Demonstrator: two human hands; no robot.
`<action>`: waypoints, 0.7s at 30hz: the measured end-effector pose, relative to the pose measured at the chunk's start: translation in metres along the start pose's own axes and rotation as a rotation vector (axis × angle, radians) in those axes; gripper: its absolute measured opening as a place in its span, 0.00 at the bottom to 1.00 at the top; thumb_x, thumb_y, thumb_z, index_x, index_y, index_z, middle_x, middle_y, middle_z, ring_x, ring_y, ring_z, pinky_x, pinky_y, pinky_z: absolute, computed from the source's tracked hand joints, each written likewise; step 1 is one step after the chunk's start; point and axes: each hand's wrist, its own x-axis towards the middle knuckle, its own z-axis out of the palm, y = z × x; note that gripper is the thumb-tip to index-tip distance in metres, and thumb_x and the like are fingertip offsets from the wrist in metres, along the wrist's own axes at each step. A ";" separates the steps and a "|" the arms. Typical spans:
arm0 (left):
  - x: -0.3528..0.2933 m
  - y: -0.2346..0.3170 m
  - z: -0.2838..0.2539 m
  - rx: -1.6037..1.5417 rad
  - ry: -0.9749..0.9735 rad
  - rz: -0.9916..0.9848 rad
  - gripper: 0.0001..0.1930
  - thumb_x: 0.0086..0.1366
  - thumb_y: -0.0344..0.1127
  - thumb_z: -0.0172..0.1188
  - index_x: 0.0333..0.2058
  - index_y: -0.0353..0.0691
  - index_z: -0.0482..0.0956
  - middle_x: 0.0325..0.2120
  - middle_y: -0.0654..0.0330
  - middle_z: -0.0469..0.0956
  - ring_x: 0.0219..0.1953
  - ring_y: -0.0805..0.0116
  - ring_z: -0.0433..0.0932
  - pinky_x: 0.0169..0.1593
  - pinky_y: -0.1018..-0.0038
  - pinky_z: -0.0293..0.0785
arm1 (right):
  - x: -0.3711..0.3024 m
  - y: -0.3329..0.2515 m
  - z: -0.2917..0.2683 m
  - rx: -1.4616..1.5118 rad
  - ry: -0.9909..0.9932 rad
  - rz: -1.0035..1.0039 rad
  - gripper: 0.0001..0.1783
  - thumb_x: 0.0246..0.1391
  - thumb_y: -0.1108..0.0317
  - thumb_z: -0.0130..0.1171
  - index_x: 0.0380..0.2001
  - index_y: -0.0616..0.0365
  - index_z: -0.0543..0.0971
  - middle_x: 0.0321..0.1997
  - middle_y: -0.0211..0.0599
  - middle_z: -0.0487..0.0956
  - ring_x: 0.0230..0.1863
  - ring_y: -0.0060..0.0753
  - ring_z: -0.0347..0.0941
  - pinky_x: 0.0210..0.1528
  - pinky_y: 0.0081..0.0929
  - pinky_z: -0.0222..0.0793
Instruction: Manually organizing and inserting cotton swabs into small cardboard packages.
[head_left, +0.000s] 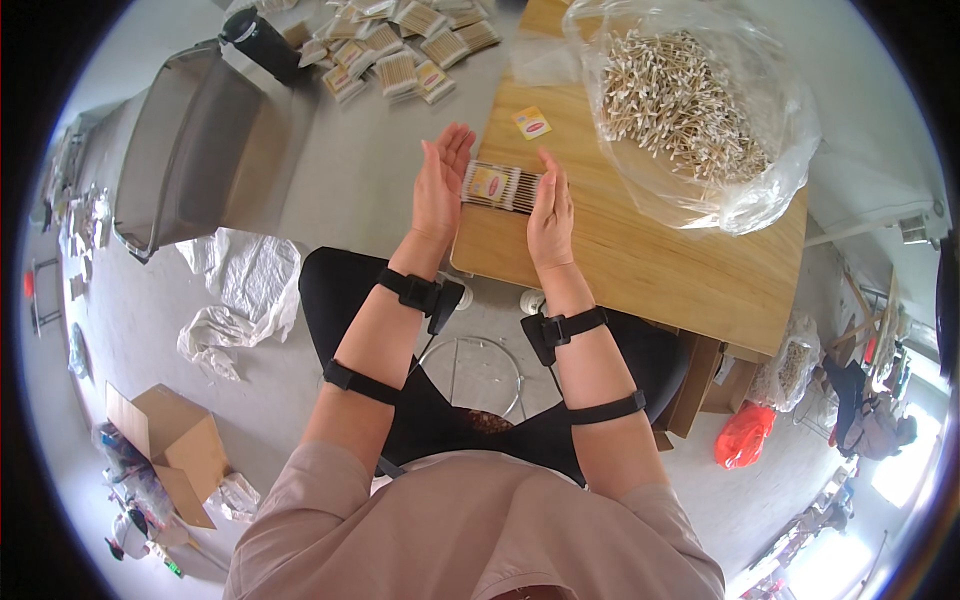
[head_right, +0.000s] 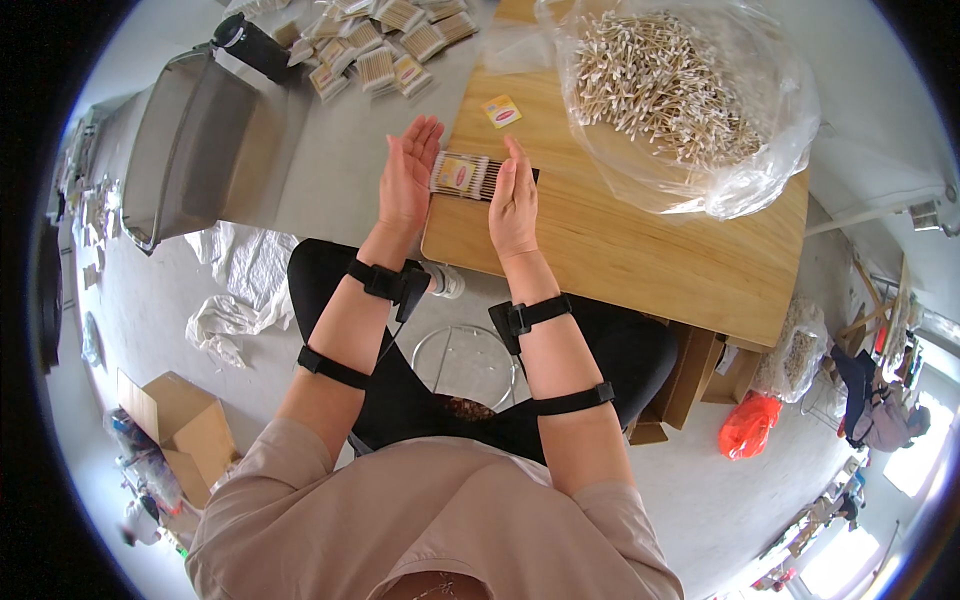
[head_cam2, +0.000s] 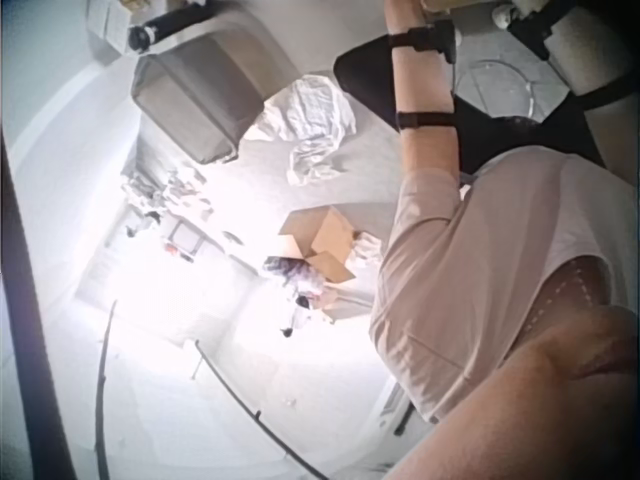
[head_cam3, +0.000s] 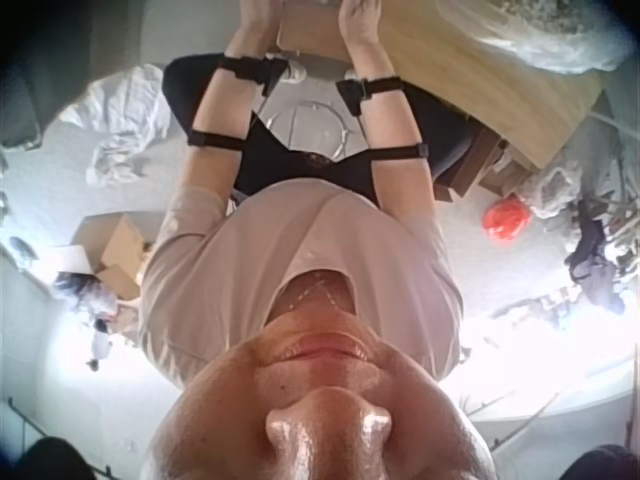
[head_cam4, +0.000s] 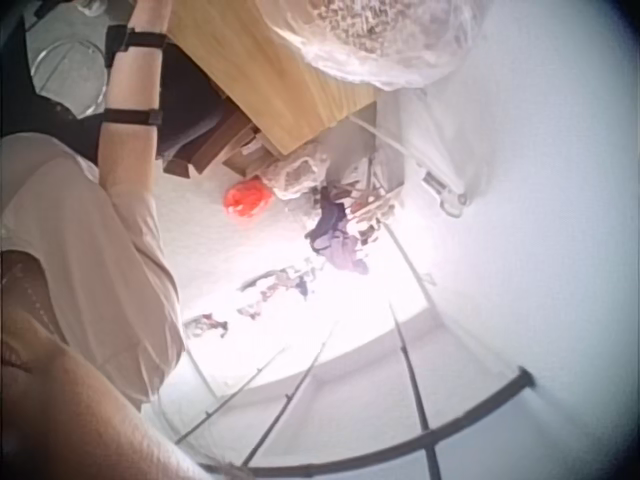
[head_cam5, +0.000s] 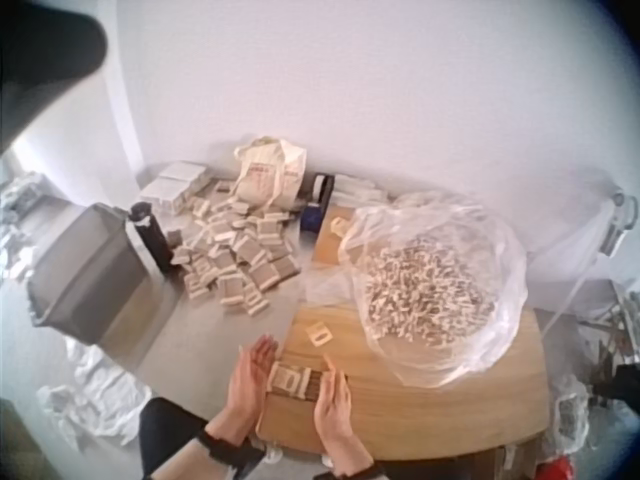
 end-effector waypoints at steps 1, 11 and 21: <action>0.000 0.001 -0.001 0.002 0.003 -0.001 0.36 0.78 0.57 0.29 0.67 0.28 0.55 0.67 0.46 0.59 0.71 0.56 0.57 0.75 0.64 0.47 | 0.000 -0.003 0.001 0.002 -0.002 0.002 0.31 0.74 0.51 0.32 0.62 0.67 0.67 0.63 0.57 0.71 0.64 0.55 0.67 0.65 0.37 0.63; -0.004 0.003 0.003 -0.008 -0.031 -0.006 0.38 0.77 0.59 0.28 0.65 0.25 0.56 0.66 0.44 0.59 0.71 0.56 0.57 0.75 0.65 0.46 | -0.002 -0.009 0.035 0.052 0.039 -0.070 0.29 0.73 0.53 0.37 0.62 0.67 0.66 0.59 0.56 0.73 0.54 0.47 0.71 0.60 0.32 0.65; 0.005 0.005 0.000 0.071 -0.068 0.054 0.36 0.78 0.57 0.29 0.64 0.27 0.59 0.66 0.46 0.61 0.70 0.57 0.58 0.74 0.64 0.48 | -0.001 0.003 0.031 0.275 0.068 0.087 0.28 0.74 0.54 0.38 0.64 0.67 0.64 0.60 0.53 0.71 0.58 0.44 0.69 0.63 0.31 0.62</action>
